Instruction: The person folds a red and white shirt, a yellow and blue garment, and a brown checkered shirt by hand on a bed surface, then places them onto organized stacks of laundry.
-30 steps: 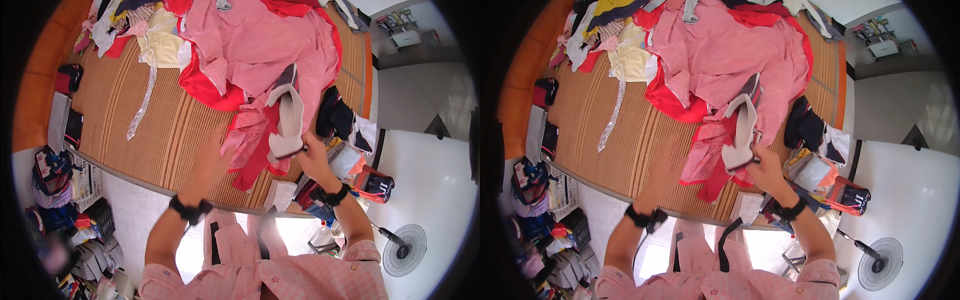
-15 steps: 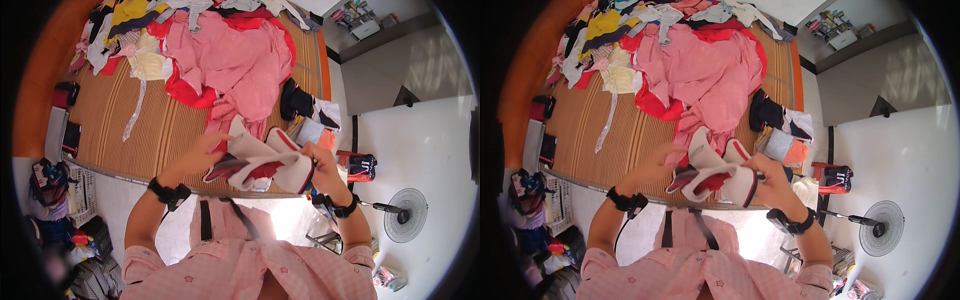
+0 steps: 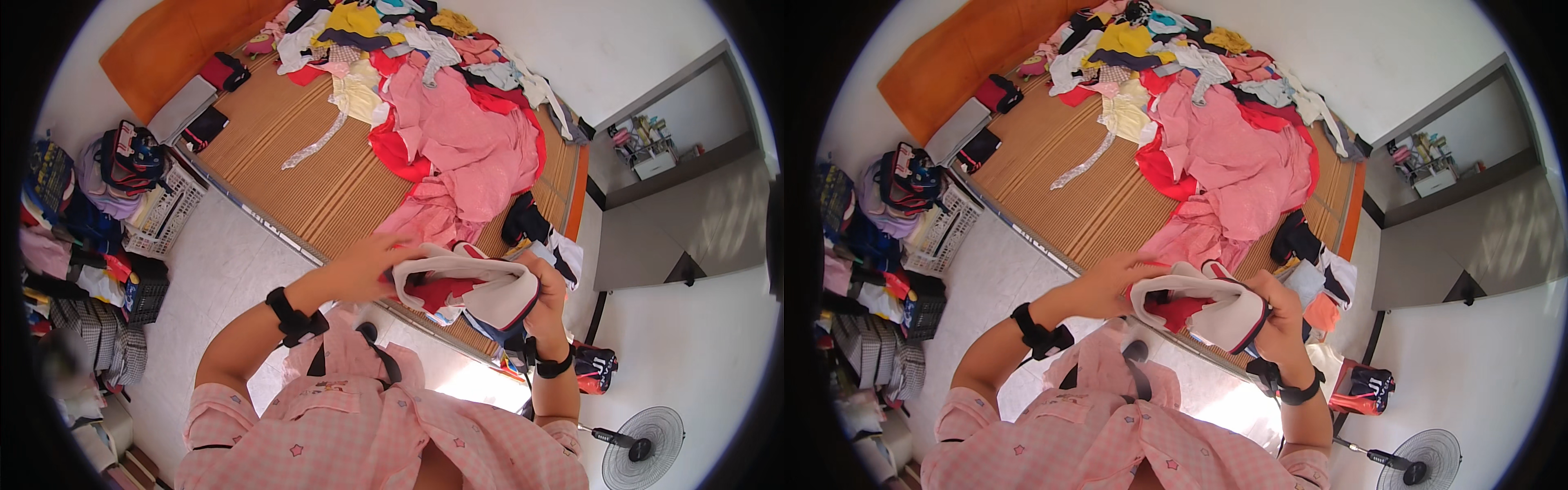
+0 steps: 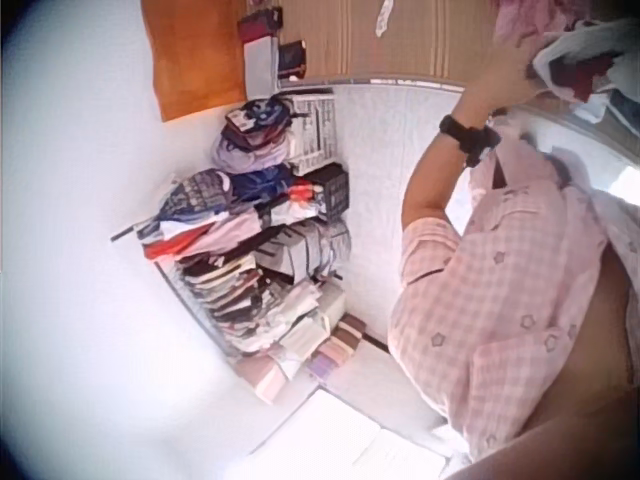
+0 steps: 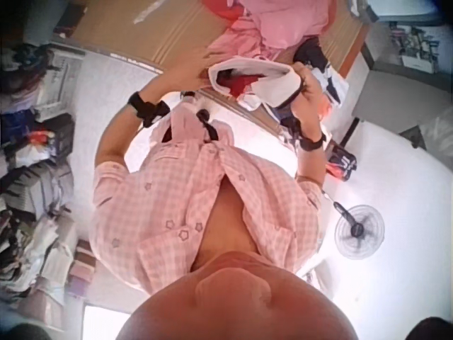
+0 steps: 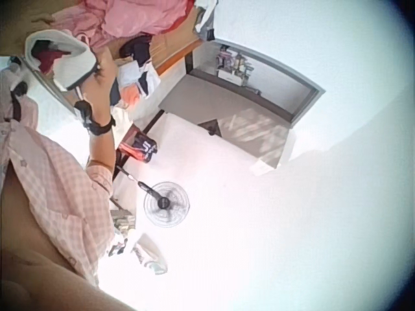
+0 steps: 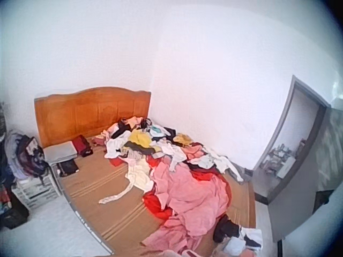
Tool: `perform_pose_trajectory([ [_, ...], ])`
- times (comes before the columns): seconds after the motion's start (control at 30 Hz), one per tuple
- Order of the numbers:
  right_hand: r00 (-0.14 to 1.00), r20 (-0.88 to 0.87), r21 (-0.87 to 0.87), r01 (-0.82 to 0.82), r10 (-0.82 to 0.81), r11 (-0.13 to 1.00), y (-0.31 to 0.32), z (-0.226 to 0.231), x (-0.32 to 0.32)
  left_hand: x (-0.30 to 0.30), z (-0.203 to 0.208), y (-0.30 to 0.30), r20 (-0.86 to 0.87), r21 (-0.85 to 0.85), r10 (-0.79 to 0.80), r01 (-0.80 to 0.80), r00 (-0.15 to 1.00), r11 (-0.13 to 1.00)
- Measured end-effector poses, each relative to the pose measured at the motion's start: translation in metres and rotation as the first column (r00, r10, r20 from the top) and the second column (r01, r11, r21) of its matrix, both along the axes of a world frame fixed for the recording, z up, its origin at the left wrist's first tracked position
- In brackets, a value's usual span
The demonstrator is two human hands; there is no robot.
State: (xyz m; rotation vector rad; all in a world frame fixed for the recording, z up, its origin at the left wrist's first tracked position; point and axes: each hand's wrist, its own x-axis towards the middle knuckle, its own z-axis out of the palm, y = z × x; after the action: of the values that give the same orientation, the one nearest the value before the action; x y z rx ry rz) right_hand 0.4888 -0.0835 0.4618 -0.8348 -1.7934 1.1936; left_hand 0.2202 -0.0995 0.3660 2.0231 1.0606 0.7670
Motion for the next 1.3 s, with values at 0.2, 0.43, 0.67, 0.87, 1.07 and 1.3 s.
perform_pose_trajectory([
  [0.2,0.967,0.132,0.125,0.203,-0.219,0.971,-0.002,-0.019,-0.021,-0.015,-0.012,-0.024,0.118,-0.185,0.148,-0.125,0.982,0.975],
  [0.43,0.884,0.372,0.163,0.239,-0.284,0.957,0.029,-0.026,-0.090,-0.112,0.000,0.039,0.287,-0.225,0.266,-0.205,0.921,0.953],
  [0.67,0.893,0.433,-0.133,0.196,-0.120,0.972,0.055,-0.034,-0.156,-0.216,0.024,0.110,0.287,-0.294,-0.124,0.211,0.950,0.932],
  [0.87,0.948,0.317,-0.433,0.165,-0.022,0.886,0.070,-0.026,-0.178,-0.279,0.084,0.145,0.248,-0.743,-0.397,0.436,0.884,0.507],
  [1.07,0.989,0.146,-0.581,0.117,-0.038,0.805,0.082,-0.006,-0.204,-0.267,0.103,0.156,0.301,-0.542,-0.300,0.421,0.905,0.727],
  [1.3,0.926,0.223,-0.465,0.375,-0.304,0.802,0.122,-0.049,-0.201,-0.206,0.066,0.196,-0.086,-0.055,0.380,-0.385,0.921,0.921],
])
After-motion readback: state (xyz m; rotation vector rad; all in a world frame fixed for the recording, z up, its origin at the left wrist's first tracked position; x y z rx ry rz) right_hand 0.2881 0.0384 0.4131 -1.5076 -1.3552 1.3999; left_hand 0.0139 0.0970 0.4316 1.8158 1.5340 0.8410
